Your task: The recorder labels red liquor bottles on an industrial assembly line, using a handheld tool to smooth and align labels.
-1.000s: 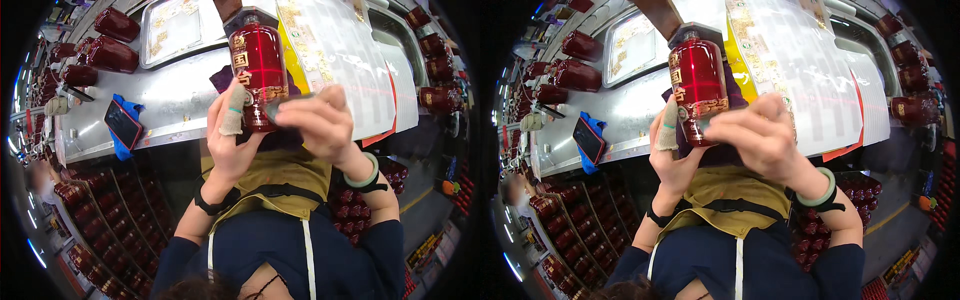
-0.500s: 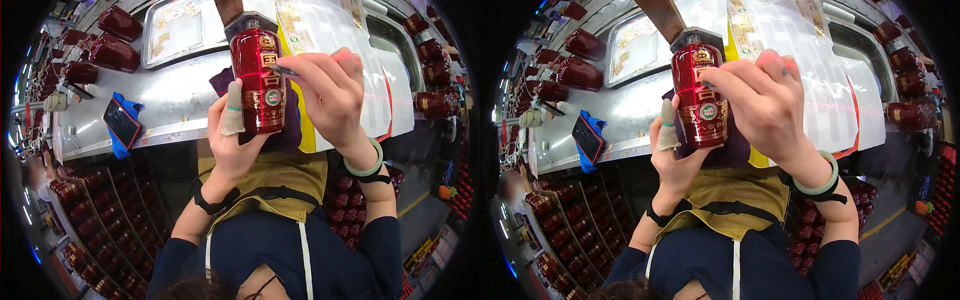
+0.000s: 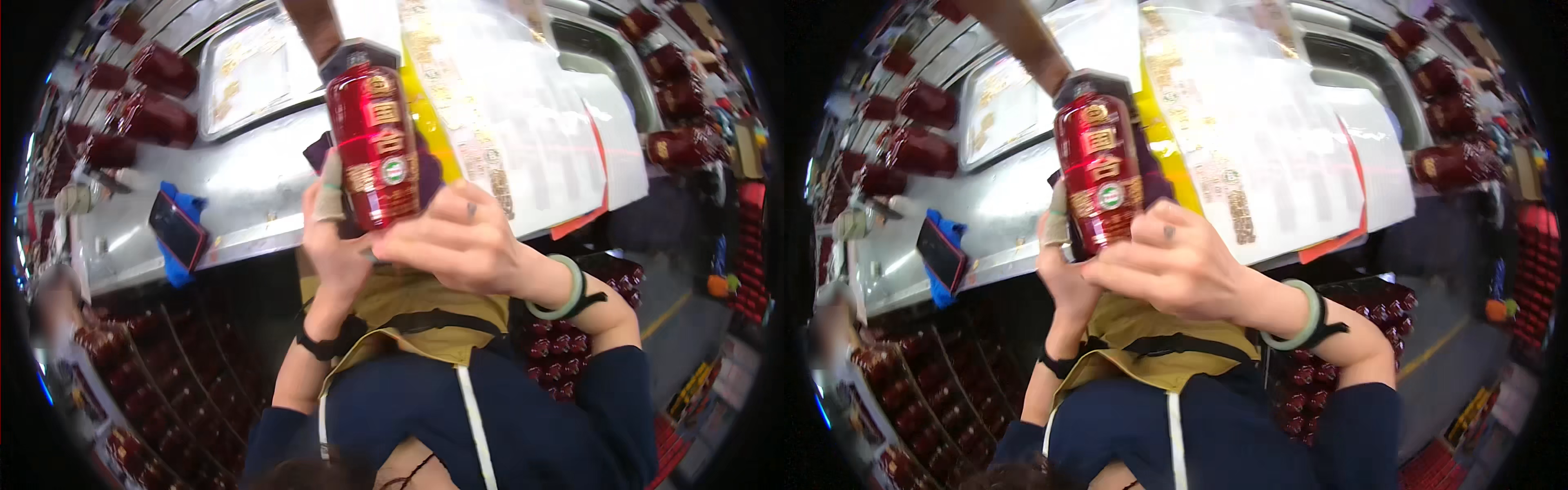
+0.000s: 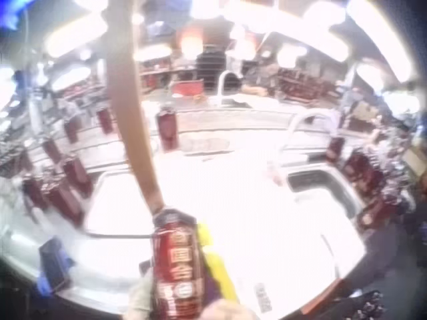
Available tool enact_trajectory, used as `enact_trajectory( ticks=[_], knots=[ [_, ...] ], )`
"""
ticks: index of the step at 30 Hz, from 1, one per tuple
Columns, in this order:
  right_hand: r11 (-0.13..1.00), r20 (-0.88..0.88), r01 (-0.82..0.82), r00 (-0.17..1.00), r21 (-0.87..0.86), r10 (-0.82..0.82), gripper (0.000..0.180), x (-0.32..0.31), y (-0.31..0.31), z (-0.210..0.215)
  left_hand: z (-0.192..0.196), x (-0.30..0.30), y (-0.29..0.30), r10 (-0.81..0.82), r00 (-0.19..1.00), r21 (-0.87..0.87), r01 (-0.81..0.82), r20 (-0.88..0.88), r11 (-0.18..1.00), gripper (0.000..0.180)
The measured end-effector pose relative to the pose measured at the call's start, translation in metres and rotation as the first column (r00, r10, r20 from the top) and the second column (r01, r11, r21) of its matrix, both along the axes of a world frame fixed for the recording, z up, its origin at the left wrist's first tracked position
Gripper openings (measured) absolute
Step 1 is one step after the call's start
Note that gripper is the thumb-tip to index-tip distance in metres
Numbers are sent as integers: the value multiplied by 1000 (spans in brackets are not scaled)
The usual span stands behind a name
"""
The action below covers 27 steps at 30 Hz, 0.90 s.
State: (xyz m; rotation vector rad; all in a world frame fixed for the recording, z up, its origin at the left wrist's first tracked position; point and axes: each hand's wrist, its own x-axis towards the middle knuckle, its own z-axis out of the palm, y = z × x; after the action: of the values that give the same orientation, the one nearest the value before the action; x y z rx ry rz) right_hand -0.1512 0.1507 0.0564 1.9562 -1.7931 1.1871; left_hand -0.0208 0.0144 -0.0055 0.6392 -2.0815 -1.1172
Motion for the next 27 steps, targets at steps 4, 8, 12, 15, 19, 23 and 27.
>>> enact_trajectory(
  ticks=[4, 8, 12, 15, 19, 23, 27],
  knots=[
    [979, 85, 201, 976, -23, -198, 29, -16, -1, -13, 14, 3, -2, -28, 998, -62, 32, 61, 998, 98],
    [993, 466, 49, 880, 105, -92, 27, -7, 25, -2, 13, 3, -2, -77, 996, -170, 85, 50, 982, 96],
    [918, 734, 302, 557, 256, -388, 26, -37, 69, 3, 26, 2, 3, -49, 994, -274, 75, 101, 959, 92],
    [713, 367, 503, 622, 489, -691, 24, -71, 136, -1, 27, 2, 2, -48, 990, -234, 78, 129, 969, 93],
    [338, -149, 860, 418, 382, -896, 18, -127, 238, -17, 26, 1, 2, -51, 990, -287, 88, 133, 954, 93],
    [521, -411, 750, 660, 407, -629, 18, -127, 273, -27, 24, 3, 2, -37, 987, -271, 79, 157, 959, 91],
    [516, -369, 734, 673, 442, -641, 19, -121, 271, -33, 23, 5, 2, -29, 985, -274, 75, 170, 959, 89]
  ],
)
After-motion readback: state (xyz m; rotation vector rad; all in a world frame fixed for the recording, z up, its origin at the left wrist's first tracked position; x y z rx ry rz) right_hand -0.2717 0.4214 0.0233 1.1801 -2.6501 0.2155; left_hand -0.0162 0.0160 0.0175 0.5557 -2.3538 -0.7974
